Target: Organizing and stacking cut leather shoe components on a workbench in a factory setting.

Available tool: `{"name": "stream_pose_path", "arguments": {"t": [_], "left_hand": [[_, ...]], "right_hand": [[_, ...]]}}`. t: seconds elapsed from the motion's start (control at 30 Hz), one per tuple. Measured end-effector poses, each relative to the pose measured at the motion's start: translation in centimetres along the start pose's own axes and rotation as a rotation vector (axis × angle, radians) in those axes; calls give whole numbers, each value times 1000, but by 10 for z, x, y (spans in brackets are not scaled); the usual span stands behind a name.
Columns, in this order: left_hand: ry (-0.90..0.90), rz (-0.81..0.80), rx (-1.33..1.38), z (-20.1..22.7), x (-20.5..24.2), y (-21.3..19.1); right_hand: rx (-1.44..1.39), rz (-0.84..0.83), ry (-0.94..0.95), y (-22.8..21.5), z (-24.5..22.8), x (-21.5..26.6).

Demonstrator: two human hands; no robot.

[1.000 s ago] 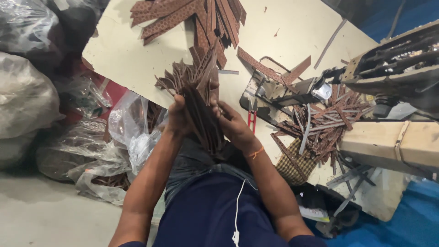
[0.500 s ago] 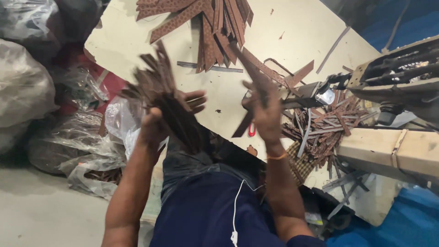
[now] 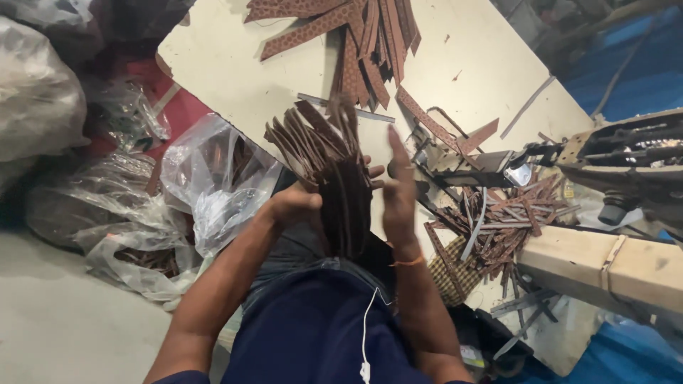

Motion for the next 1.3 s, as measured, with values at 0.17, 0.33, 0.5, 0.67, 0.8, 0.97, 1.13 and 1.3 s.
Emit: {"name": "stream_pose_path", "arguments": {"t": [0.17, 0.33, 0.5, 0.67, 0.8, 0.97, 1.13, 1.3], "left_hand": [[-81, -272, 16, -5, 4, 17], [-174, -132, 523, -89, 39, -62], [-135, -117, 239, -46, 13, -12], [-339, -227, -201, -81, 24, -30], [-339, -202, 224, -107, 39, -38], [-436, 5, 476, -164, 59, -73], [-272, 71, -99, -93, 15, -27], [-301, 28, -425, -93, 15, -39]], "right_hand": [[-96, -231, -224, -15, -59, -16], [-123, -311, -200, -11, -4, 10], [-25, -322, -231, -11, -46, -5], [-173, -417, -284, -15, -65, -12], [16, -368, -235, -18, -41, 4], [48, -530, -231, -7, -62, 0], [229, -270, -81, -21, -18, 18], [300, -439, -207, -17, -74, -7]]}}
Point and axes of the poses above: each hand's wrist, its own x-axis away from the middle knuckle, its own y-axis out of the palm, z = x × y, the point moved 7 cm from there along -x, towards the middle knuckle, and after that the axes turned 3 degrees about -z, right-handed, at the moved point
